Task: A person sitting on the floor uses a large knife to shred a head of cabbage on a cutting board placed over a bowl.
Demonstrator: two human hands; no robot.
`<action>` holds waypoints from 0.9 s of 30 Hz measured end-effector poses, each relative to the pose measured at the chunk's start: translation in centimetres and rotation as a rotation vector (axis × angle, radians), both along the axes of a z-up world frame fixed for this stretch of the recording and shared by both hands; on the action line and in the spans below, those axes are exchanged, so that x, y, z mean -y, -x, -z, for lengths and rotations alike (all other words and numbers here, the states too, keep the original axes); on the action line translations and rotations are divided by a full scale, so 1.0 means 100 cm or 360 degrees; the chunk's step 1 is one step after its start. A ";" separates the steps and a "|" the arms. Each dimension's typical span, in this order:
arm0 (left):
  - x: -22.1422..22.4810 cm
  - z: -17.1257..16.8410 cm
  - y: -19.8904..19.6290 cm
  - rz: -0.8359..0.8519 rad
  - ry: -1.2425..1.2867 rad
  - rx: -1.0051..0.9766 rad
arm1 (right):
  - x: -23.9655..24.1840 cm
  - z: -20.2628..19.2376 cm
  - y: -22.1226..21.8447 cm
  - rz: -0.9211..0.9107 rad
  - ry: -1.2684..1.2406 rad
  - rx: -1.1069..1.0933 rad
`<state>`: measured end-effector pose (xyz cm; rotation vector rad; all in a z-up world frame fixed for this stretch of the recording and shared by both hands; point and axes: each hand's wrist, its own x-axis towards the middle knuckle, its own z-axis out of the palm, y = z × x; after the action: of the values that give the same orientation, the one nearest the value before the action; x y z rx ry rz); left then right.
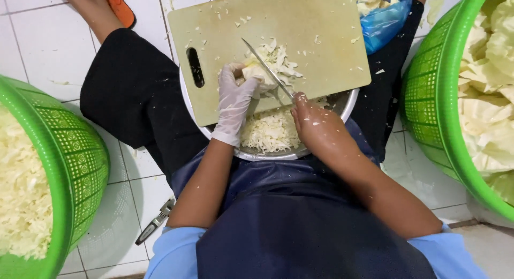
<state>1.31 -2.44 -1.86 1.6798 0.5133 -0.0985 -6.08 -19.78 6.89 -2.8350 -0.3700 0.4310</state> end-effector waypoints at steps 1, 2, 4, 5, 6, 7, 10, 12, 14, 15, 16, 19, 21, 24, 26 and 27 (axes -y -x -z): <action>0.000 -0.001 0.000 -0.0003 -0.0001 -0.0006 | -0.003 -0.002 0.000 -0.0003 -0.0001 -0.0006; 0.000 -0.001 0.000 0.0016 -0.0020 0.0014 | -0.005 -0.003 -0.001 -0.0008 0.0031 0.0002; -0.001 -0.002 0.003 0.0033 -0.0045 0.0022 | -0.010 -0.001 -0.003 -0.0016 0.0056 0.0000; -0.001 -0.002 0.002 0.0036 -0.0031 0.0036 | -0.011 0.002 -0.007 0.0006 0.0011 -0.0043; 0.000 -0.003 0.003 0.0039 -0.0017 0.0050 | -0.012 0.004 -0.010 0.0028 -0.0035 -0.0086; 0.001 -0.003 0.005 0.0044 -0.0019 0.0047 | -0.012 0.017 -0.013 0.0032 -0.0037 -0.0089; 0.002 -0.007 0.006 -0.0019 0.0125 0.0001 | -0.014 0.051 -0.024 0.0093 -0.0045 -0.0192; 0.004 -0.012 0.006 -0.0025 0.0176 0.0046 | -0.014 0.070 -0.024 0.0073 -0.0047 -0.0186; -0.004 -0.003 0.007 -0.0040 0.0249 0.0037 | -0.012 0.087 -0.020 0.0086 -0.0051 -0.0200; -0.008 0.000 0.004 -0.0053 0.0321 0.0048 | -0.011 0.095 -0.022 0.0098 -0.0055 -0.0195; -0.006 0.002 0.000 -0.0049 0.0321 0.0062 | -0.012 0.085 -0.024 0.0100 -0.0056 -0.0180; -0.002 0.003 0.003 -0.0205 0.0448 0.0126 | -0.015 0.059 -0.018 0.0086 -0.0129 -0.0092; -0.001 -0.005 0.009 -0.0119 0.0168 0.0053 | -0.015 0.048 -0.016 0.0065 -0.0101 -0.0052; 0.000 -0.005 0.012 -0.0052 -0.0051 0.0023 | -0.020 0.064 -0.017 0.0123 -0.0070 -0.0066; 0.001 0.008 0.011 -0.0065 -0.0093 0.0031 | -0.024 0.047 -0.021 0.0176 -0.0183 -0.0092; -0.001 0.013 0.009 -0.0075 -0.0136 0.0037 | -0.027 0.038 -0.024 0.0232 -0.0296 -0.0121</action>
<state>0.41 -2.37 -3.21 1.7488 0.5457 -0.0231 -3.66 -17.04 3.05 -2.6348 -0.1769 0.4481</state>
